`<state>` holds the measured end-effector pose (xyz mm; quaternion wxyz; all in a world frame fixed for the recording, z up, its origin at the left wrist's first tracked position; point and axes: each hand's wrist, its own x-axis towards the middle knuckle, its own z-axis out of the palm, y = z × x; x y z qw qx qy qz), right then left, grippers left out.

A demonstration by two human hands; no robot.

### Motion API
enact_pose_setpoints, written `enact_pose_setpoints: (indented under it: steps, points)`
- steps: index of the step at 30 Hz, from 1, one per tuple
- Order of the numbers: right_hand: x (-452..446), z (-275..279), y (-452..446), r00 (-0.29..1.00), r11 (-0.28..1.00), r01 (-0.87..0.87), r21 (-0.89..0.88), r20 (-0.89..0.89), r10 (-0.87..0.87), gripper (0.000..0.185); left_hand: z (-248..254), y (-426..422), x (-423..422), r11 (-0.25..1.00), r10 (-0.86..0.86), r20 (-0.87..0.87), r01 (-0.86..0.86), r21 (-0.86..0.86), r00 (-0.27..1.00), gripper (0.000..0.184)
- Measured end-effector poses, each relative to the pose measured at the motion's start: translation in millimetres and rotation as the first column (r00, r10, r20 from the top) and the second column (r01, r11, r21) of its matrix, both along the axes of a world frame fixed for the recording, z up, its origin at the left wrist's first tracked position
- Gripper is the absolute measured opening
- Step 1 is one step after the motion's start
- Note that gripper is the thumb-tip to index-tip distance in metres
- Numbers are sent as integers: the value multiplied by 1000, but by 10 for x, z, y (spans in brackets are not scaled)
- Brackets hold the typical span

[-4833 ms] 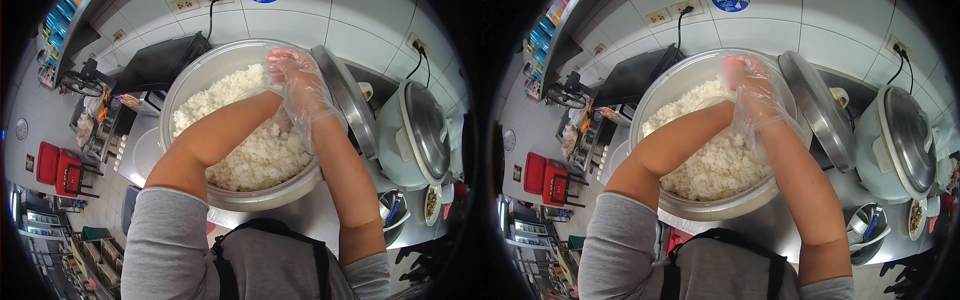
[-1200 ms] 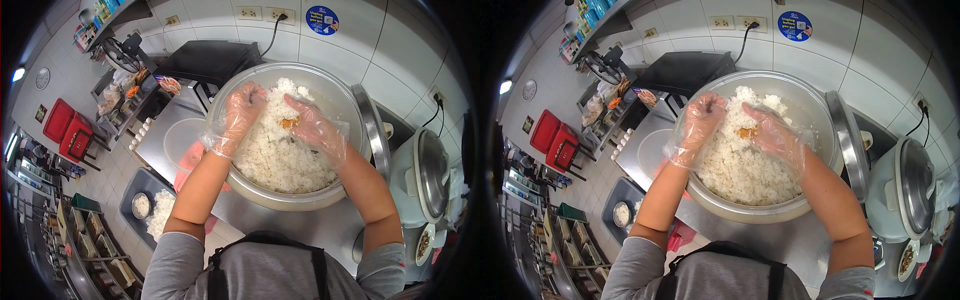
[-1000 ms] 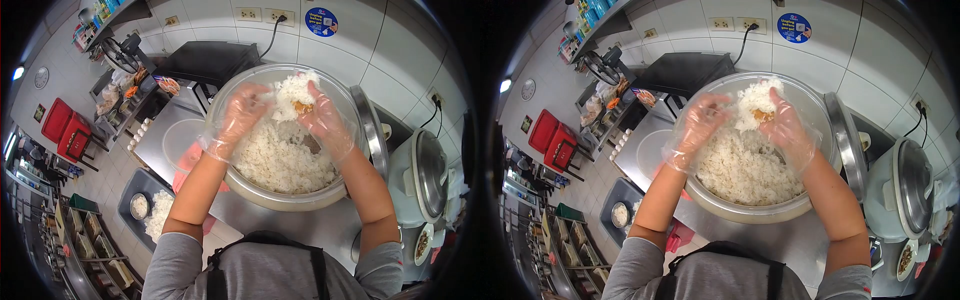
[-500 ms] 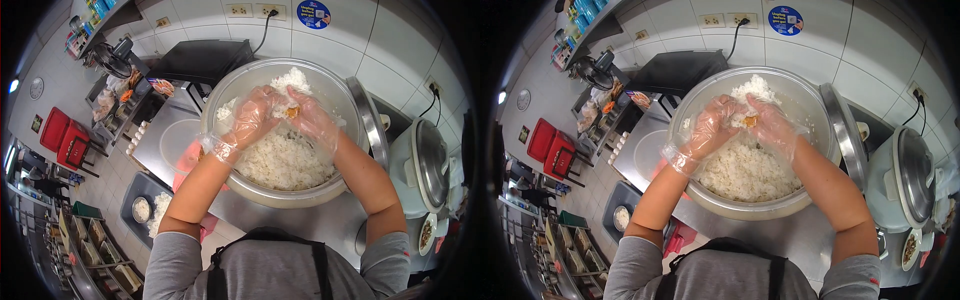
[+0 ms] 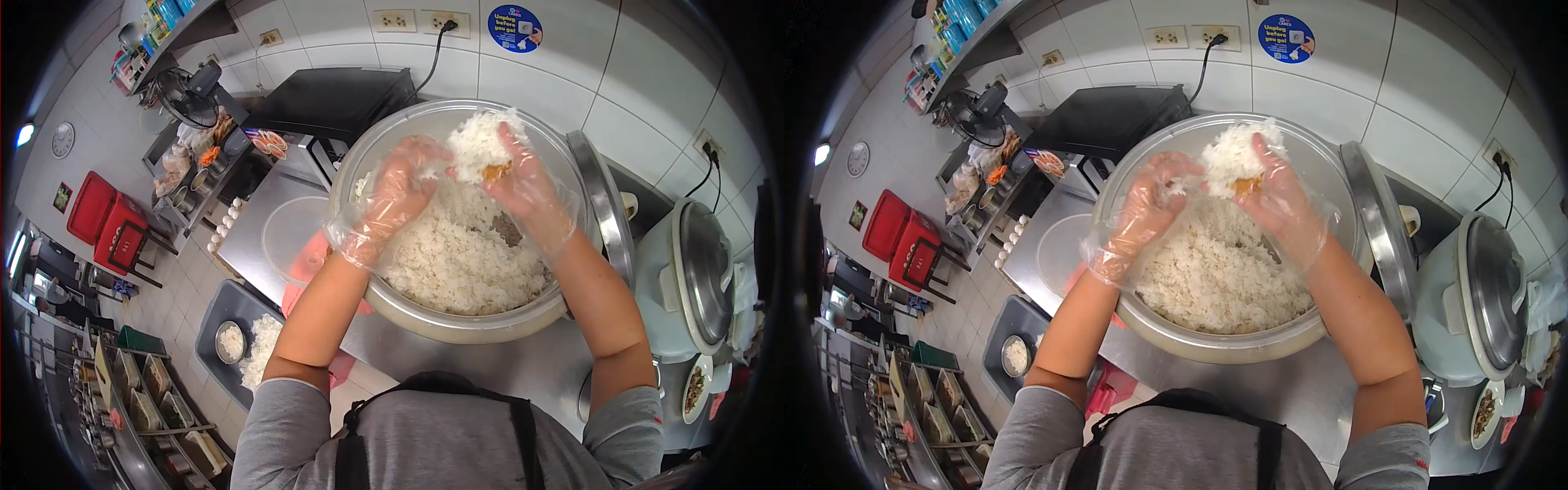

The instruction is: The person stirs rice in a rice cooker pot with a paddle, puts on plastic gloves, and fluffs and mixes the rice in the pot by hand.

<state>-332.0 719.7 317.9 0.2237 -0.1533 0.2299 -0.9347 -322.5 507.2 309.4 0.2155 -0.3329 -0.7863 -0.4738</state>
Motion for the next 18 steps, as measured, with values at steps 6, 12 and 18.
enact_pose_setpoints:
  steps: [6,12,18]
  points:
    - [225,176,-201,994,959,93,267,33,-106,46,256,104,202,982,174,379,-187,-3,909,49]
    - [229,70,-221,999,960,8,282,44,-21,46,133,22,79,982,158,366,-184,38,917,40]
    - [245,42,-248,999,931,-28,364,36,16,50,12,5,-11,953,279,200,-296,59,939,21]
